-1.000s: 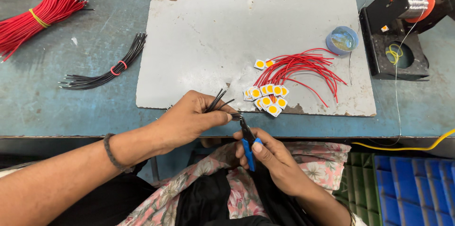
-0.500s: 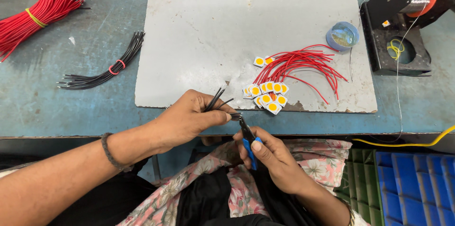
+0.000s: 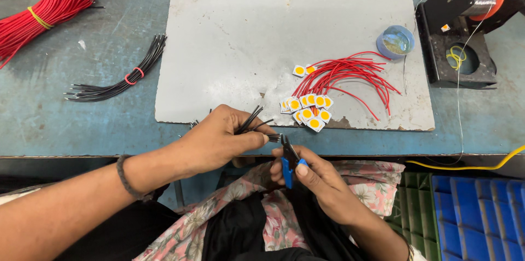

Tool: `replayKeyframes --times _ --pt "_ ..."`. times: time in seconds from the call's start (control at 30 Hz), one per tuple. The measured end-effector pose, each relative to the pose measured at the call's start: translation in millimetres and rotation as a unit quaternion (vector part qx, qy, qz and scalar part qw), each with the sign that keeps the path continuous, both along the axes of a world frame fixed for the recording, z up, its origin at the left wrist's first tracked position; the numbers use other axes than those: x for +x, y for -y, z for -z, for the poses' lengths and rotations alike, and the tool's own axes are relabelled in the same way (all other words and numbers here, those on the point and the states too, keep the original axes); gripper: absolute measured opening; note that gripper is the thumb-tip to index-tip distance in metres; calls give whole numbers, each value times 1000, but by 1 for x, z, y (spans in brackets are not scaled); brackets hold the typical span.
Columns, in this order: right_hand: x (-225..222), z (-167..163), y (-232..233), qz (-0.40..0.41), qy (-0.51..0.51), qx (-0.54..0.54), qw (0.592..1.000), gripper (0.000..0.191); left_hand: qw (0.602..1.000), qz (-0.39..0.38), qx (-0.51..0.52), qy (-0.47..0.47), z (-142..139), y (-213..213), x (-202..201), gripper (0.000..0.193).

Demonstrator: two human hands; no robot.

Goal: The person solders black wires to small square LED modules using a soldering iron and flux. They strip wire ends with pliers, apply flux, and solder each connection before moving to the next unit.

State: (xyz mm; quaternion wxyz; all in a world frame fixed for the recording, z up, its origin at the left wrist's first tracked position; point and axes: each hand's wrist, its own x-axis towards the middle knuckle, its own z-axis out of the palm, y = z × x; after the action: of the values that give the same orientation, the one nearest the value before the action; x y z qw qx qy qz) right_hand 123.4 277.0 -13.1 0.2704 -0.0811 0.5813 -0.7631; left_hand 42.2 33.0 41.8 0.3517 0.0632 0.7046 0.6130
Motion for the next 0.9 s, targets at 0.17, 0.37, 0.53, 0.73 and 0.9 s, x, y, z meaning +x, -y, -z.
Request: replayKeyframes --times 0.17,0.37,0.53,0.73,0.9 --pt "0 1 1 6 -24 46 999 54 1000 10 1 -8 -1 0 1 27" --pt "1 3 1 7 -33 52 998 53 1000 9 11 -1 0 -1 2 28" --pt "2 2 3 11 -47 58 997 52 1000 12 3 -7 2 -1 1 28" --pt "3 0 5 20 -82 81 993 50 1000 15 18 0 4 0 3 29" --pt "2 0 6 17 -94 89 991 50 1000 14 15 5 6 1 3 29"
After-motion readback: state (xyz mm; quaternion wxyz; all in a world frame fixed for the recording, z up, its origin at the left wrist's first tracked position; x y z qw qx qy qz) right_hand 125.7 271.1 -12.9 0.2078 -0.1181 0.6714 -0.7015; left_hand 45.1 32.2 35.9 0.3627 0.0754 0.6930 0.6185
